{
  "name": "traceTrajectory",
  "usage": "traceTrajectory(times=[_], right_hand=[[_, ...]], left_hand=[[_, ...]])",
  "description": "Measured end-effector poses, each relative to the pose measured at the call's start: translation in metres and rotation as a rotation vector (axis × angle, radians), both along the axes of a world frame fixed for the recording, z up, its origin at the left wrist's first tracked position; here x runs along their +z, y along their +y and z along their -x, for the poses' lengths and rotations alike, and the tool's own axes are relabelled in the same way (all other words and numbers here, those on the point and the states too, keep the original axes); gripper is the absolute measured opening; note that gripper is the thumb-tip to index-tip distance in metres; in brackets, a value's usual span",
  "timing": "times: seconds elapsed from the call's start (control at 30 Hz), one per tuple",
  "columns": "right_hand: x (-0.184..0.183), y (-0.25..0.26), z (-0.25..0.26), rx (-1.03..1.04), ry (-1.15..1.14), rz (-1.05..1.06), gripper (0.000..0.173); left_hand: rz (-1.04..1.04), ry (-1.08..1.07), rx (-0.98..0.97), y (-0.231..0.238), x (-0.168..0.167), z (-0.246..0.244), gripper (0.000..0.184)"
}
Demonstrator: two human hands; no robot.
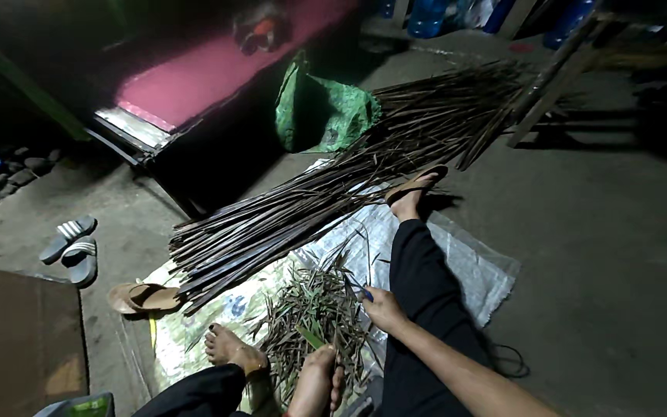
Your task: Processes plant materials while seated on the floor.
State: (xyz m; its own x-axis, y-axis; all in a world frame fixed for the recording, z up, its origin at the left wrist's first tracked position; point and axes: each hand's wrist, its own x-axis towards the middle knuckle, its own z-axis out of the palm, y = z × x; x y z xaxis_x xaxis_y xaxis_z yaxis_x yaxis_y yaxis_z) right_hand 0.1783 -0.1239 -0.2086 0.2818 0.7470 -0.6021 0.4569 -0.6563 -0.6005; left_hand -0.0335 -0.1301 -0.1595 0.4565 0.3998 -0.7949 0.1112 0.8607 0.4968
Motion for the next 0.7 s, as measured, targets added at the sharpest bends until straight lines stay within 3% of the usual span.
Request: traceTrajectory(times=[0.1, 0.17, 0.23, 0.33, 0.4, 0.47, 0.6, 0.7], right_hand=[[0.005, -0.009, 0.022, -0.278, 0.496, -0.037, 0.030], [0.009, -0.012, 0.033, -0.325, 0.737, -0.006, 0.025], [0.010, -0.006, 0.037, -0.368, 0.768, -0.007, 0.013], [0.010, 0.008, 0.026, -0.464, 0.604, -0.069, 0.018], [0.007, 0.008, 0.019, -0.328, 0.367, -0.100, 0.030], [0.014, -0.005, 0.019, -0.011, 0.181, -0.089, 0.035], [0.025, -0.041, 0.042, 0.531, -0.077, -0.153, 0.022], [0.019, -0.049, 0.046, 0.637, -0.161, -0.283, 0.016]], left_hand=[[-0.001, 0.013, -0.025, 0.001, -0.002, -0.002, 0.037], [-0.006, 0.017, -0.039, -0.001, -0.002, -0.003, 0.037], [-0.018, 0.005, -0.047, -0.003, -0.001, -0.002, 0.037], [-0.036, -0.007, -0.049, -0.007, 0.002, 0.002, 0.037], [-0.042, 0.008, -0.059, -0.005, 0.002, 0.003, 0.036], [-0.037, 0.028, -0.055, -0.003, 0.000, 0.003, 0.034], [-0.031, 0.029, -0.025, 0.000, 0.000, 0.002, 0.032], [-0.013, -0.001, -0.011, -0.002, 0.001, 0.003, 0.034]])
